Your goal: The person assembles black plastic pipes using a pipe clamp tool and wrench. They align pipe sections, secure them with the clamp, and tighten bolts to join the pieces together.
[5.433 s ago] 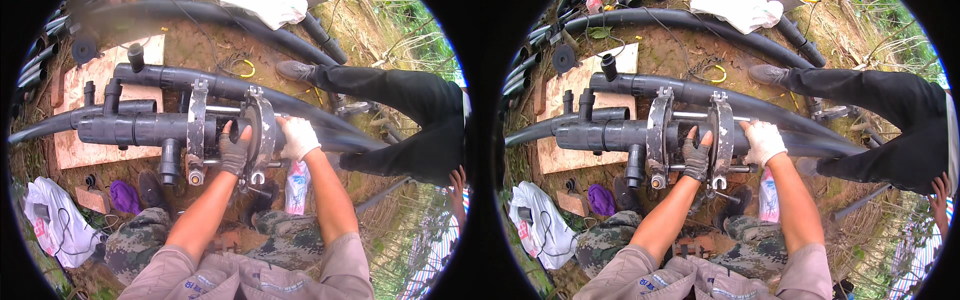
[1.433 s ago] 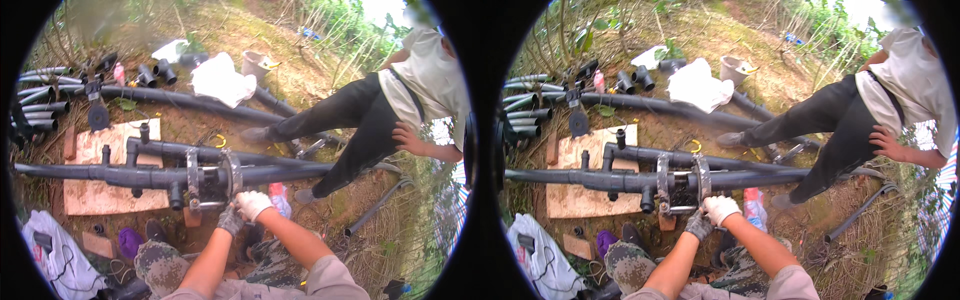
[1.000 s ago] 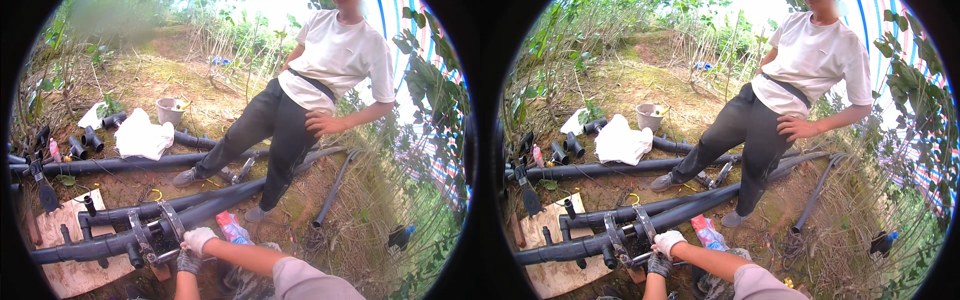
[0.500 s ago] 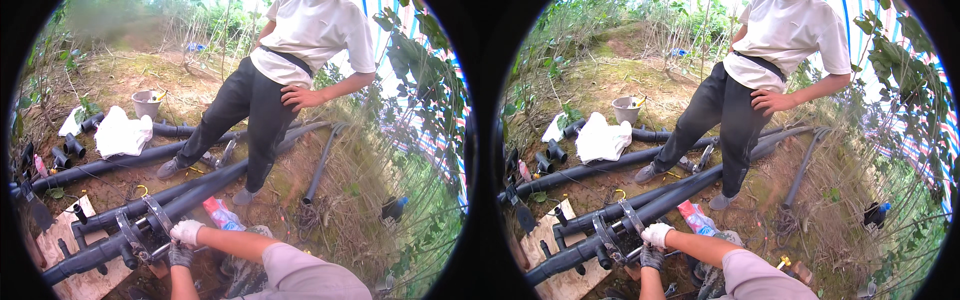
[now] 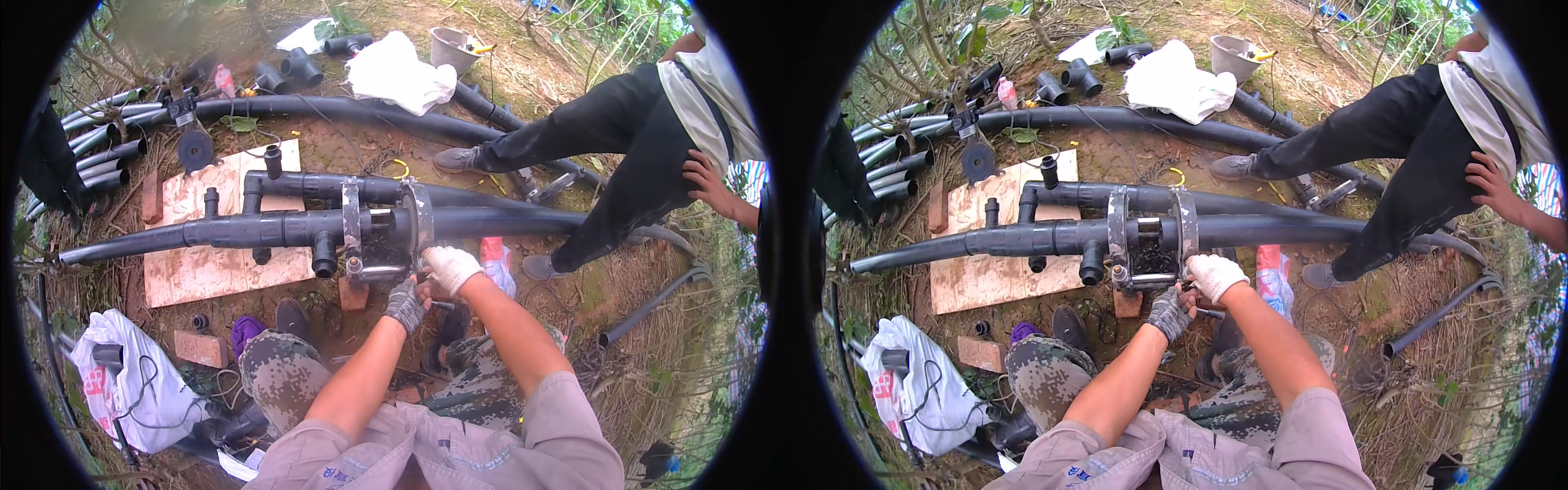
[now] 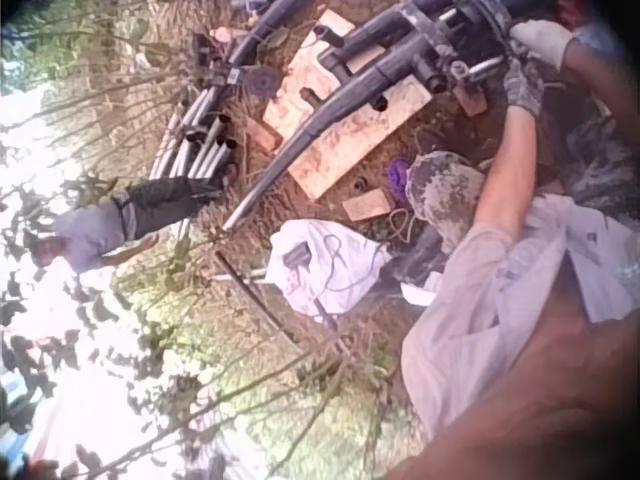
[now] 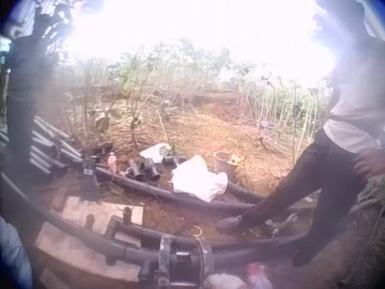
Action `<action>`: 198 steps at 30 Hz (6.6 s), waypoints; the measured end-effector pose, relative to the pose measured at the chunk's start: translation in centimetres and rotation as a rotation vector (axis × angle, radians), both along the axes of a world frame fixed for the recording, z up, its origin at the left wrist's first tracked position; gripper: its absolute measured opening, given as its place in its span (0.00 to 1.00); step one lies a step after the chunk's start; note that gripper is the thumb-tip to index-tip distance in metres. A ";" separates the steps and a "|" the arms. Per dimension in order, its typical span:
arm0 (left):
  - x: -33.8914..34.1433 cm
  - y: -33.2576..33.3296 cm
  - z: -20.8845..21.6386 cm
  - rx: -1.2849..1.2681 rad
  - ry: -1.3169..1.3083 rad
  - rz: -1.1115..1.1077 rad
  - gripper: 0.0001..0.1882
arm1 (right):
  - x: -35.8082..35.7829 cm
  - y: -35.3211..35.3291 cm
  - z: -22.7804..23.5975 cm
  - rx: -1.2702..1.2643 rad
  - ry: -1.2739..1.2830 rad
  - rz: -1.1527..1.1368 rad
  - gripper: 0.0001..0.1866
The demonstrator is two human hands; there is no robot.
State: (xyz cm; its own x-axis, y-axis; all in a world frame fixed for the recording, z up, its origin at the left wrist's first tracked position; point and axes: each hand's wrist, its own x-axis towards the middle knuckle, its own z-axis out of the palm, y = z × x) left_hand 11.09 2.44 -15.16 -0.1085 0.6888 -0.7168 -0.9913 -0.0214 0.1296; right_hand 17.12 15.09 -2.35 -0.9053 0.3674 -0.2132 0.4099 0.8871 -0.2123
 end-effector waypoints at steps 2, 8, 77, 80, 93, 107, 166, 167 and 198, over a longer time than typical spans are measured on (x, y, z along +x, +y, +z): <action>-0.3 -1.1 0.5 -0.026 0.052 0.013 0.11 | 0.0 -0.7 0.1 -0.015 0.023 -0.034 0.11; -1.2 -2.8 5.5 -0.175 0.361 0.087 0.07 | -0.6 -3.7 -1.0 -0.093 0.169 -0.402 0.13; -16.2 -9.4 22.8 -0.016 1.029 0.184 0.23 | -2.4 -15.7 -15.2 -2.111 0.575 -1.827 0.14; -17.0 -9.0 22.2 -0.058 1.026 0.198 0.23 | -2.8 -15.8 -15.6 -2.109 0.581 -1.889 0.18; -29.2 -13.2 13.1 -1.006 0.777 0.451 0.32 | -0.2 -13.5 -10.6 -1.334 1.226 -1.322 0.12; -30.4 -12.5 3.3 -0.555 0.336 0.222 0.63 | -16.5 7.3 0.9 -0.255 0.375 -0.284 0.28; -30.4 -8.4 2.7 -0.609 0.369 0.509 0.43 | 2.6 -7.0 -16.1 -0.137 -0.156 -0.381 0.19; -30.3 -8.7 2.5 -0.618 0.373 0.500 0.43 | 2.7 -7.3 -16.1 -0.155 -0.190 -0.384 0.19; -31.7 -9.4 1.4 -0.636 0.398 0.492 0.34 | -0.4 -4.9 -10.2 -0.351 -0.424 -0.572 0.28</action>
